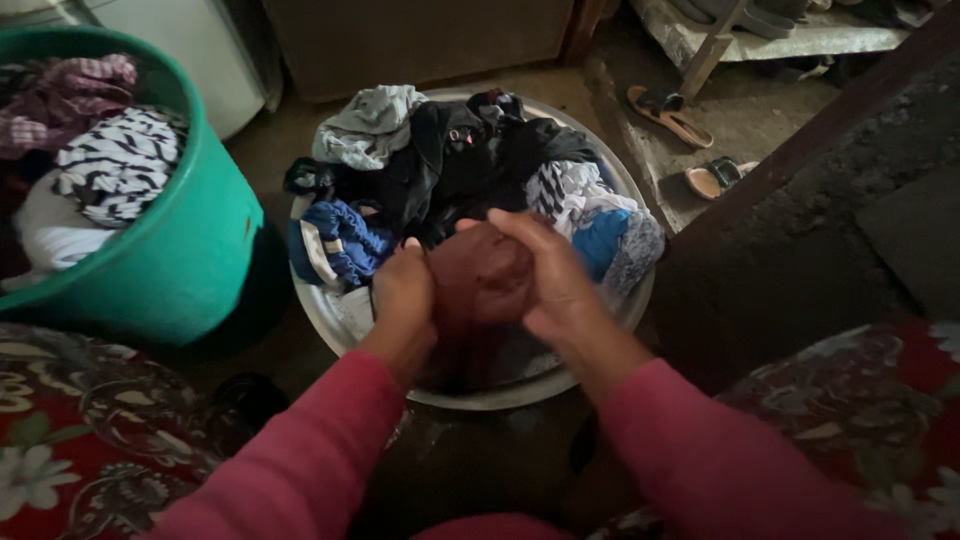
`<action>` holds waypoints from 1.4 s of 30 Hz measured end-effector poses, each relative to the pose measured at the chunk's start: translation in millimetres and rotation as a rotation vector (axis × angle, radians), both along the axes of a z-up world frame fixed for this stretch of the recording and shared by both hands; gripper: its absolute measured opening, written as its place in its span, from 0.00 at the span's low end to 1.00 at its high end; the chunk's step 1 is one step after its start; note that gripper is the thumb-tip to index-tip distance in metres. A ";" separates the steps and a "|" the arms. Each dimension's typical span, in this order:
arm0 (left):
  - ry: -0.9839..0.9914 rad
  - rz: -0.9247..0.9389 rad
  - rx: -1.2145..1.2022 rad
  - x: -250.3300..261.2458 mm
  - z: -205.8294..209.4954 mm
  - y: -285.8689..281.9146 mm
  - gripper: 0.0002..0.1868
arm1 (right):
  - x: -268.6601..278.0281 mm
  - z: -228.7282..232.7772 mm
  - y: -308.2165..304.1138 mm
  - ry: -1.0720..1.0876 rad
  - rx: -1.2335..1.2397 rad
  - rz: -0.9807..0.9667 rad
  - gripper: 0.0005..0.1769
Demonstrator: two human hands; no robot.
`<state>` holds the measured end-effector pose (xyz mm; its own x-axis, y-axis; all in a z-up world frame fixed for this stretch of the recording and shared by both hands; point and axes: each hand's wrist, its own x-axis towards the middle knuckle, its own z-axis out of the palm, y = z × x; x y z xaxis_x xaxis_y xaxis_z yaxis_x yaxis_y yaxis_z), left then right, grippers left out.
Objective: The person hand-washes multiple garments in a metal basin filled with soapy water. They scrub, rinse, and wring out each item by hand, then place the cleaned clothes into a green bucket beside the basin.
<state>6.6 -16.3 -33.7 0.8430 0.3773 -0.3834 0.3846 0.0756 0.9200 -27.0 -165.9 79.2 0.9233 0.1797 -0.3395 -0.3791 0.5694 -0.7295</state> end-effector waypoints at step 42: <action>0.160 -0.734 0.166 -17.9 -32.1 -6.5 0.24 | 49.6 -40.1 6.7 -0.545 -0.794 -0.116 0.21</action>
<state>-11.3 -22.8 -65.8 0.8384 -0.1945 -0.5092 0.4122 -0.3850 0.8258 22.6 -159.2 39.1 0.9874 -0.0190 0.1571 0.1524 -0.1525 -0.9765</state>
